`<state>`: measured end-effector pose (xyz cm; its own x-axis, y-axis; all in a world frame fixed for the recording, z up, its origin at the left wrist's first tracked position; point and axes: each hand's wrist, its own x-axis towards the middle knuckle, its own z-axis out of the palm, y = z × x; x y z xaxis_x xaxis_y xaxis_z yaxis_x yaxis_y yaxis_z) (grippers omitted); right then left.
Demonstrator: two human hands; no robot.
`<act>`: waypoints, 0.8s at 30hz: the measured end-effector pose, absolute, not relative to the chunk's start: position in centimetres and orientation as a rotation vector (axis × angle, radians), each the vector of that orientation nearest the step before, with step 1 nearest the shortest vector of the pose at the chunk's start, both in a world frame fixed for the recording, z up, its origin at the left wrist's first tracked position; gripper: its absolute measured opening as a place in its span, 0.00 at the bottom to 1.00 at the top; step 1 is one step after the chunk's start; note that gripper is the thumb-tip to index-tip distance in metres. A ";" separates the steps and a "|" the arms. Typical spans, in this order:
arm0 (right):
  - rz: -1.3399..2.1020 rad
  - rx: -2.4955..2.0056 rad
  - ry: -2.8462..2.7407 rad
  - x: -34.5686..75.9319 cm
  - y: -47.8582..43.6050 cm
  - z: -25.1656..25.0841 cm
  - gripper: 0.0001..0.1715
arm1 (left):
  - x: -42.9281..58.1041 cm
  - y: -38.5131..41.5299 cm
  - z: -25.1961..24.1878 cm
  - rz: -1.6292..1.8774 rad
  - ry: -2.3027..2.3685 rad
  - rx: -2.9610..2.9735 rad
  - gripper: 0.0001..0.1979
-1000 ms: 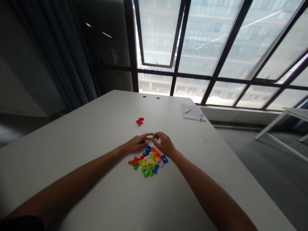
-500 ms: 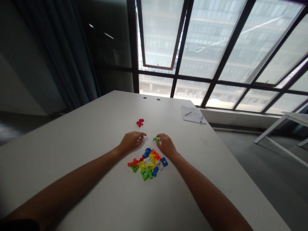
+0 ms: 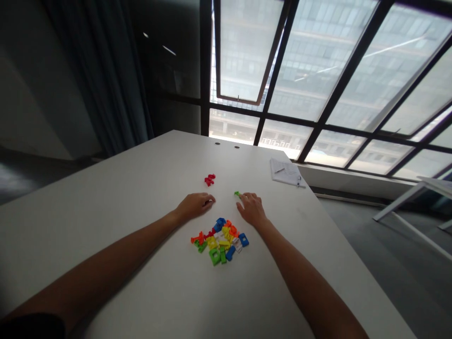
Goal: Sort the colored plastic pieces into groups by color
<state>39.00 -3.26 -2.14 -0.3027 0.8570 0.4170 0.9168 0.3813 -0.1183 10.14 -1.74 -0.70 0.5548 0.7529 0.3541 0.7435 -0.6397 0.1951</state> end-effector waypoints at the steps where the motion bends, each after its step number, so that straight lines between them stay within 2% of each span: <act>1: -0.177 -1.553 -2.241 39.0 -2.7 -2.1 0.20 | 10.2 -1.7 -0.6 0.645 1.340 2.727 0.13; 7: 0.008 -1.301 -2.455 35.5 -0.4 -1.5 0.21 | 9.6 -1.2 -0.2 0.866 1.763 2.333 0.12; 10: 0.005 -1.288 -2.465 32.3 -0.2 -1.4 0.22 | 9.3 -1.0 -0.2 0.956 1.791 2.248 0.11; 15: 0.035 -1.292 -2.400 30.0 0.1 -1.6 0.26 | 9.8 -1.8 -0.3 0.664 1.552 2.603 0.09; 19: 0.307 -1.178 -2.235 31.9 -0.3 -1.9 0.32 | 10.2 -2.4 0.0 0.470 1.441 2.728 0.09; 24: 0.660 -1.059 -2.105 35.8 -4.5 -1.8 0.14 | 10.3 -3.0 0.1 0.490 1.453 2.749 0.09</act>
<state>35.80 -4.46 -1.79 -0.4370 0.8311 0.3441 0.4856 0.5400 -0.6875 10.33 -2.98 0.13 0.5254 0.8053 0.2746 0.8073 -0.5738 0.1380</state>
